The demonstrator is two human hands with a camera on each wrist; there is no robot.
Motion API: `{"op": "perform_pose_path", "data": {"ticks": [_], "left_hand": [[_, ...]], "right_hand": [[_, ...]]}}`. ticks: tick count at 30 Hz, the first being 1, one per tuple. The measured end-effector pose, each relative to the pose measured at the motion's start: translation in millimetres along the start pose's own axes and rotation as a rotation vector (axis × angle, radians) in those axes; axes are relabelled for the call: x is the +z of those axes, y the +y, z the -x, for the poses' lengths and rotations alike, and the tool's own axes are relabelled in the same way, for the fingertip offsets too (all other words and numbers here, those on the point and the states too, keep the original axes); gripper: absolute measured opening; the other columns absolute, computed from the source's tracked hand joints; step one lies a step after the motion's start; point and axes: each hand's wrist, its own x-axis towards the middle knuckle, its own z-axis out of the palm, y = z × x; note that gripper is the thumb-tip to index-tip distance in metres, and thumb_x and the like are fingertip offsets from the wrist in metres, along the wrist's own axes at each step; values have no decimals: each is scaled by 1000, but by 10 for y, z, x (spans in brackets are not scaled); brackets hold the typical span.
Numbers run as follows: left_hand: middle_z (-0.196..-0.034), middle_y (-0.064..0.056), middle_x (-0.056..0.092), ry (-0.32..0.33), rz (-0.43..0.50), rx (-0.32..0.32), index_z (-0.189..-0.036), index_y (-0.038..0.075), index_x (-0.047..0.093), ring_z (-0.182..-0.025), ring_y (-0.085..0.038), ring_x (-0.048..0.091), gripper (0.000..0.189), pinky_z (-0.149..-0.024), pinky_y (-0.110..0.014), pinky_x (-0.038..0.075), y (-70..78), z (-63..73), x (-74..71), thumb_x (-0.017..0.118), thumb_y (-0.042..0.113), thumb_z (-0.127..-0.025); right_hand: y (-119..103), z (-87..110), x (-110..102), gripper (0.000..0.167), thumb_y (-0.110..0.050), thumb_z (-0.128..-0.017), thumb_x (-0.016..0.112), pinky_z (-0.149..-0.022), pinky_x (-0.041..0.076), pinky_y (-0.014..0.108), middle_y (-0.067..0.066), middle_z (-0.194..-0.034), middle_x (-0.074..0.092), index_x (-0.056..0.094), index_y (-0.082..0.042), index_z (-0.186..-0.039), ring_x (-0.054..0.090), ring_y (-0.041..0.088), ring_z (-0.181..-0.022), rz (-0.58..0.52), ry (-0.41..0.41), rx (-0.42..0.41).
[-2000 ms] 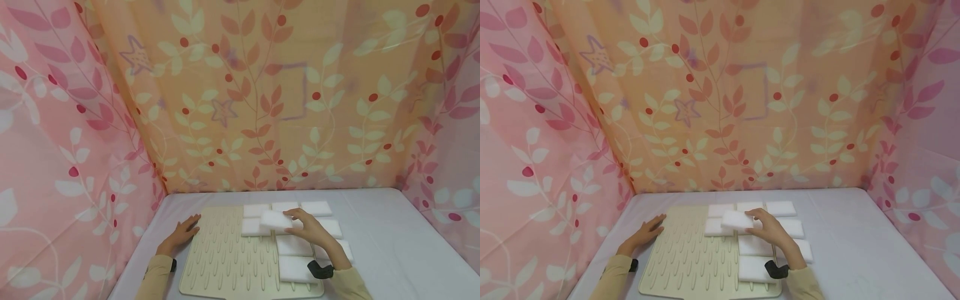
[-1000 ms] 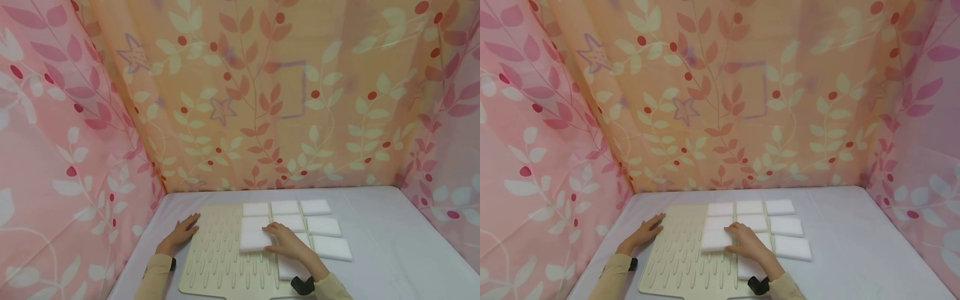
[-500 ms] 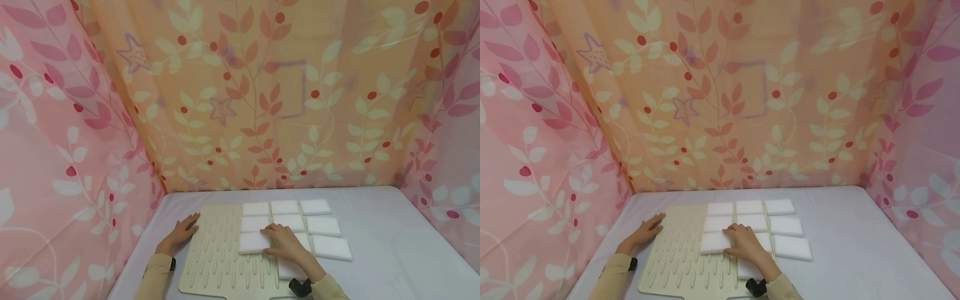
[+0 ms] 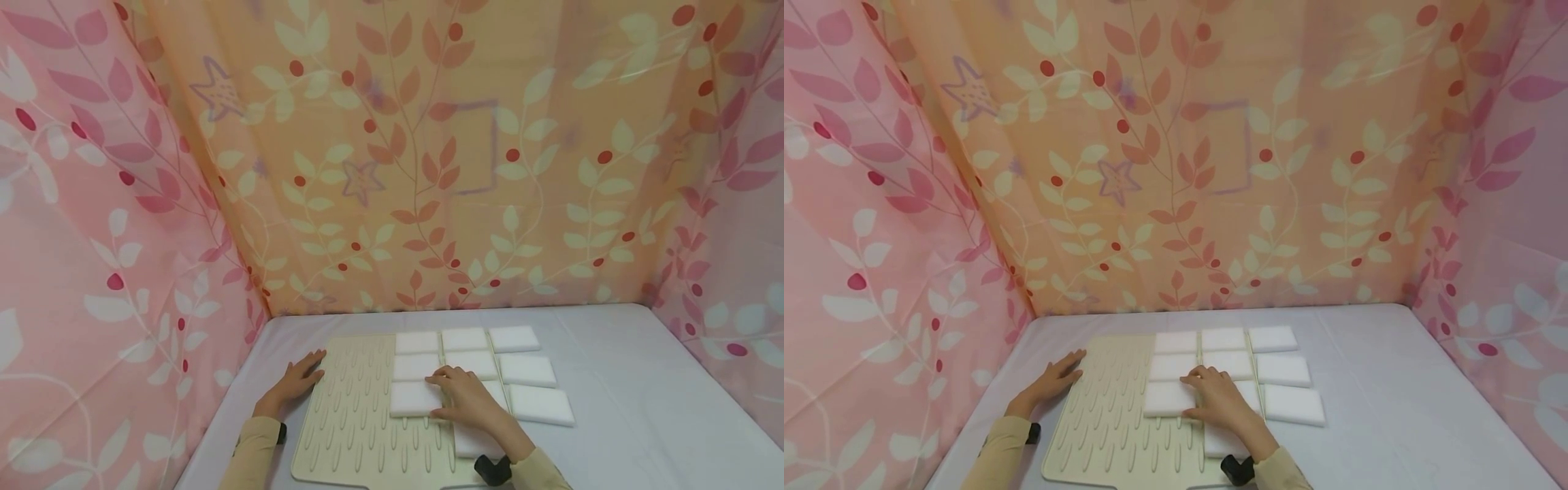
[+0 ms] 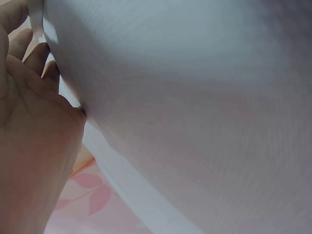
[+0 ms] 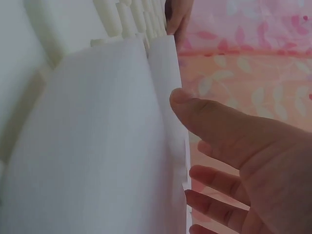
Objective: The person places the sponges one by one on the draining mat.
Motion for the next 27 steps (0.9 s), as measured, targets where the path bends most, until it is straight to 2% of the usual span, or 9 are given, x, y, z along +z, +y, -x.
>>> {"op": "perform_pose_path", "data": {"ticks": [8,14,22,27], "left_hand": [[-146,-24,30,2,20,11,-142,3,35,-137,-44,17,55,-101,-71,-4,5,0,-10,53,21,-94],[-146,-23,30,-1,10,12,-142,3,34,-137,-43,18,55,-101,-70,-4,0,-2,-4,53,22,-94],[-147,-22,30,4,0,-4,-142,4,35,-138,-42,18,55,-102,-70,-4,0,3,0,53,24,-94],[-147,-22,30,8,-5,-1,-142,4,35,-138,-42,19,55,-103,-69,-3,-3,3,-2,53,25,-94]], "right_hand": [[154,7,-183,54,-37,-76,74,-80,45,49,6,-117,58,61,-11,-121,56,28,-105,-42,41,-15],[378,-3,-356,51,-35,-77,74,-80,47,49,7,-116,59,62,-10,-120,57,28,-102,5,80,-10],[713,36,-539,44,-28,-77,74,-77,46,50,9,-112,60,64,-8,-115,56,31,-102,77,135,25],[919,82,-624,41,-25,-80,72,-82,44,55,12,-115,59,64,-6,-115,54,36,-105,55,129,74]]}}
